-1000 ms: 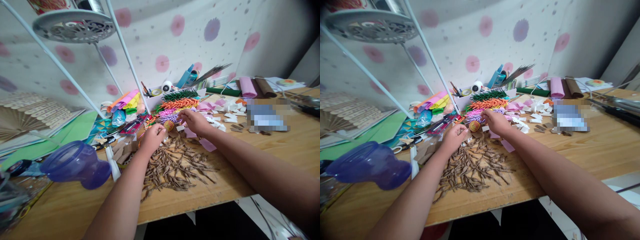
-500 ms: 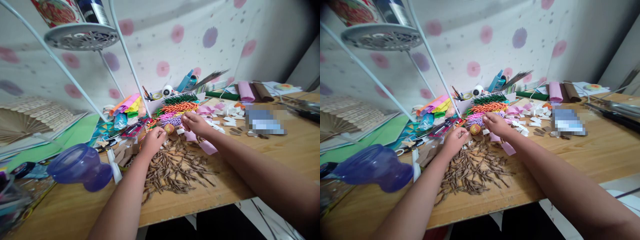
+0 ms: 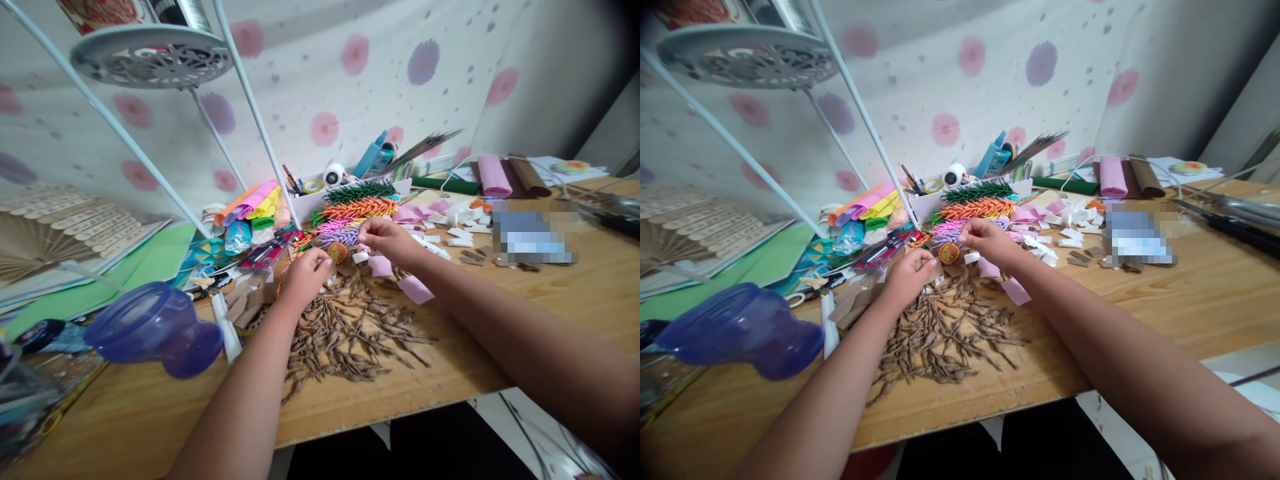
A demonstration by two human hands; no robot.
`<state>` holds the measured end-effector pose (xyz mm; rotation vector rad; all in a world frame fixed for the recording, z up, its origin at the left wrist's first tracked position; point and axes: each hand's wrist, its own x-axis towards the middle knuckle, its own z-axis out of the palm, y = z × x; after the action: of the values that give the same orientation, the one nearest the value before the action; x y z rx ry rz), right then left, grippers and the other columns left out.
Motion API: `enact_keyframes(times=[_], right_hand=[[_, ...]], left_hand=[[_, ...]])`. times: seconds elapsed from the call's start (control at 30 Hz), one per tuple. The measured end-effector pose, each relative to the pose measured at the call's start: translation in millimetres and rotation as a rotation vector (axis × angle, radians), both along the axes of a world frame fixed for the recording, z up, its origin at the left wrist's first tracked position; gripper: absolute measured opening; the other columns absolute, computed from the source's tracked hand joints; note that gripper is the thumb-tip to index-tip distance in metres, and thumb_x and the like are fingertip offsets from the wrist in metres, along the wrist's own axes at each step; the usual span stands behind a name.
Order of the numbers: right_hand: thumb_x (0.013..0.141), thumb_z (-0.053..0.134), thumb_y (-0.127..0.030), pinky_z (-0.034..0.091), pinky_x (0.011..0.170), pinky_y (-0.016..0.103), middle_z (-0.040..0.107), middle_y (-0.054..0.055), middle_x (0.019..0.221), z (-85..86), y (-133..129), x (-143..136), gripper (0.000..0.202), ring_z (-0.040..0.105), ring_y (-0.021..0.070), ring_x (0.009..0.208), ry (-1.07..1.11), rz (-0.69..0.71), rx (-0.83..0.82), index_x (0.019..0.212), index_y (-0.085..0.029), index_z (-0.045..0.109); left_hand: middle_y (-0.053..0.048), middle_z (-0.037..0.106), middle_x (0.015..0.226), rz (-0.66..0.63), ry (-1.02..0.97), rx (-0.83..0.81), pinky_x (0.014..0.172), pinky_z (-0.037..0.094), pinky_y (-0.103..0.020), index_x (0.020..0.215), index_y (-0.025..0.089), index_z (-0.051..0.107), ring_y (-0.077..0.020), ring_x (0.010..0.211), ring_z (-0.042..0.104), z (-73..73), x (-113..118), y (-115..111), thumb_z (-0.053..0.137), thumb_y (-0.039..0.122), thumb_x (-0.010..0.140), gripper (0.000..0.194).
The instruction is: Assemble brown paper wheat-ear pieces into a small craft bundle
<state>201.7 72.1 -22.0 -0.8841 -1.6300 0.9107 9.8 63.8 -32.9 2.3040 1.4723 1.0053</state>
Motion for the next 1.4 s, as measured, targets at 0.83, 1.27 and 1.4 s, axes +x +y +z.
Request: enact_keyframes(times=[0.83, 1.27, 1.4], right_hand=[[0.076, 0.039, -0.035, 0.022, 0.043, 0.022, 0.029, -0.004, 0.047, 1.8, 2.2, 4.7, 0.032, 0.027, 0.0066, 0.044, -0.001, -0.374, 0.055, 0.05, -0.018, 0.033], [0.066, 0.053, -0.026, 0.03, 0.049, 0.02, 0.044, -0.004, 0.058, 2.2, 3.4, 2.3, 0.012, 0.038, 0.006, 0.052, 0.041, -0.296, 0.105, 0.065, -0.014, 0.05], [0.068, 0.05, -0.025, 0.034, 0.051, 0.021, 0.049, -0.003, 0.06, 0.0, 5.1, 2.9, 0.013, 0.044, 0.0068, 0.054, 0.031, -0.322, 0.087, 0.072, -0.013, 0.054]], left_hand=[[0.003, 0.058, 0.071, -0.01, -0.012, 0.006, 0.06, 0.037, -0.021, 0.072, 0.02, 0.053, -0.0123, 0.068, 0.052, 0.3, 0.8, -0.4, 0.045, 0.029, 0.073, 0.012], [0.003, 0.057, 0.067, 0.032, 0.028, 0.033, 0.057, 0.035, -0.019, 0.073, 0.019, 0.055, -0.0102, 0.06, 0.048, 3.2, 3.0, -3.0, 0.046, 0.028, 0.072, 0.012], [0.003, 0.058, 0.068, 0.028, 0.017, 0.026, 0.057, 0.035, -0.019, 0.074, 0.019, 0.055, -0.0104, 0.061, 0.049, 3.4, 2.6, -3.0, 0.046, 0.028, 0.072, 0.013]])
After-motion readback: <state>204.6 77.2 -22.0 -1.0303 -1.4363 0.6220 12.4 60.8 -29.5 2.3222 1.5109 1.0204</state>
